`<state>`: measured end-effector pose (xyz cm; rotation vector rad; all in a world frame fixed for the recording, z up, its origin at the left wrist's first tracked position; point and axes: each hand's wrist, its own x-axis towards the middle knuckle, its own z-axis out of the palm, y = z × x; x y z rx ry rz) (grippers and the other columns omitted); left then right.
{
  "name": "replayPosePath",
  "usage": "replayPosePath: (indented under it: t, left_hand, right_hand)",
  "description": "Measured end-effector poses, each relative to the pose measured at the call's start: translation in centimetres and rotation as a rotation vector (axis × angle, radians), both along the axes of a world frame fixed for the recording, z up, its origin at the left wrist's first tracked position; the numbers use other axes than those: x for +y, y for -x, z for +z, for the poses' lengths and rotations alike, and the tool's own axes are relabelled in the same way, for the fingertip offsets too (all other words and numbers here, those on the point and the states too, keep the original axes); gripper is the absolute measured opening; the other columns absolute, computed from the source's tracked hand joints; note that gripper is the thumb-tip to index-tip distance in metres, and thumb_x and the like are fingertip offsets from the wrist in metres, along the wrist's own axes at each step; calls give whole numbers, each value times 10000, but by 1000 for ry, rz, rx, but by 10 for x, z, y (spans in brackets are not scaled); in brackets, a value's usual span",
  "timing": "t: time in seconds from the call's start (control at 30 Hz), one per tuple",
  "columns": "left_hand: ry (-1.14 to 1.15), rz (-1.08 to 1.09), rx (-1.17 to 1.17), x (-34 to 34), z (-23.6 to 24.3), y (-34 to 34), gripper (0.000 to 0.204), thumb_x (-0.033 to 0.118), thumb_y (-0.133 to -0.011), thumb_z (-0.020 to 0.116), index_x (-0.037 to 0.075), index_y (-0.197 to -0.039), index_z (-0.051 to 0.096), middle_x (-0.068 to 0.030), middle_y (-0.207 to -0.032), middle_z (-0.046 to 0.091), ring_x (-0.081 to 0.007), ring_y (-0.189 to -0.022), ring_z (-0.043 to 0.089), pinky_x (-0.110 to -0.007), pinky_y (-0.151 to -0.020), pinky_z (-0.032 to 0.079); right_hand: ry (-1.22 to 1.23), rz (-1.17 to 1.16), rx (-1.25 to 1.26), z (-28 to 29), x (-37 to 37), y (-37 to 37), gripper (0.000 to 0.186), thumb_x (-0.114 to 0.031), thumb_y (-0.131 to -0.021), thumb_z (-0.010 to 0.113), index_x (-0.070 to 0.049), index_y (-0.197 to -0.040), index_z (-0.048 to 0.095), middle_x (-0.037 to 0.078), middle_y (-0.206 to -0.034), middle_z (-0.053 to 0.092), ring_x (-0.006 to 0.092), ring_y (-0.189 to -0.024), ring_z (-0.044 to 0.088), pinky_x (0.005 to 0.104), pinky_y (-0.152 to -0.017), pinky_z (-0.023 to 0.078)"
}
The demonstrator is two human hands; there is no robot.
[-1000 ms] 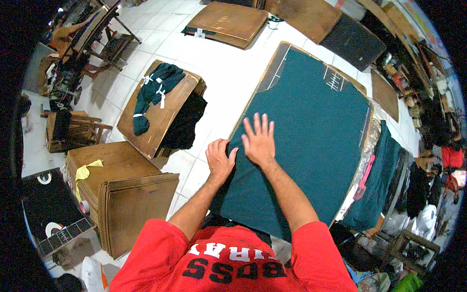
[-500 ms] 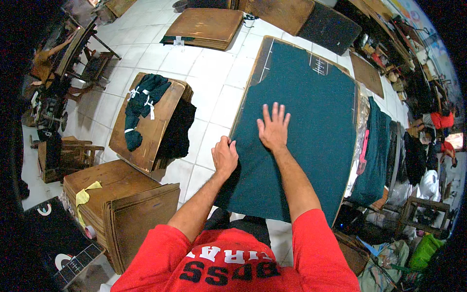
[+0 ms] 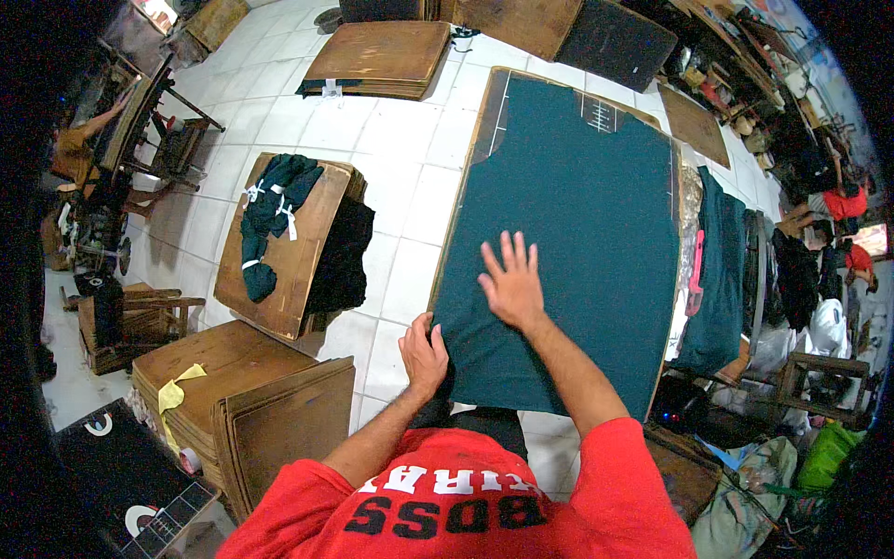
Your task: The person marks a grid on a large board with a pink marker, then repeatedly places a dark green fabric piece on the board, aligns it, and smooths it out. The person repeats this placement and smoothing cycle multiple times.
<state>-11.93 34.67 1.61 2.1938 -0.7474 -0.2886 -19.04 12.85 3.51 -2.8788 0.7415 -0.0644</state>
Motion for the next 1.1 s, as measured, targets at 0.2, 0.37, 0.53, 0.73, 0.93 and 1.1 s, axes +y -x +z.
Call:
replayPosePath:
  t: [0.2,0.37,0.53,0.73,0.93,1.1]
  left_hand:
    - [-57,4,95,5,11,-2,378,172,-986,576,39,-1336,519,-205,-1096,683,-388,-958,657,-500,-826,454]
    - [-233,-49,74,35,22,10,423,219,-1003,572,71,-1387,477,-245,-991,707,-445,-862,679,-544,-718,512]
    - [-283,-72,72,45,7,-2,429,242,-1008,575,102,-1399,470,-241,-926,717,-463,-755,681,-569,-656,508]
    - [-140,-61,-6,10,12,-43,380,214,-969,624,-6,-1274,575,-218,-1193,657,-404,-1098,630,-473,-915,504]
    - [175,-556,-325,-107,16,-50,442,225,-966,631,23,-1352,559,-204,-1396,551,-382,-1298,514,-472,-1086,407]
    - [-172,-608,-524,-184,4,-71,544,325,-970,596,87,-1447,486,-187,-1538,426,-362,-1449,365,-564,-1171,296]
  right_hand:
    - [-170,353,39,3,91,24,601,-432,-1000,523,-166,-1531,428,212,-1630,283,428,-1529,182,632,-1217,132]
    - [-76,205,-16,4,55,33,614,-428,-989,554,-144,-1522,439,197,-1625,293,412,-1519,215,623,-1213,159]
    - [-143,239,-114,6,121,55,649,-431,-910,651,-128,-1463,496,249,-1573,360,471,-1476,277,653,-1189,196]
    - [-435,567,-32,13,202,82,476,-371,-1006,540,-93,-1392,564,193,-1532,423,382,-1505,271,544,-1230,224]
    - [-449,-13,-295,28,164,136,443,-163,-925,638,-77,-1358,599,169,-1333,582,372,-1340,486,477,-1145,391]
    - [-251,-470,-479,103,134,182,432,-120,-900,648,-28,-1321,614,173,-1237,609,367,-1192,554,478,-1047,436]
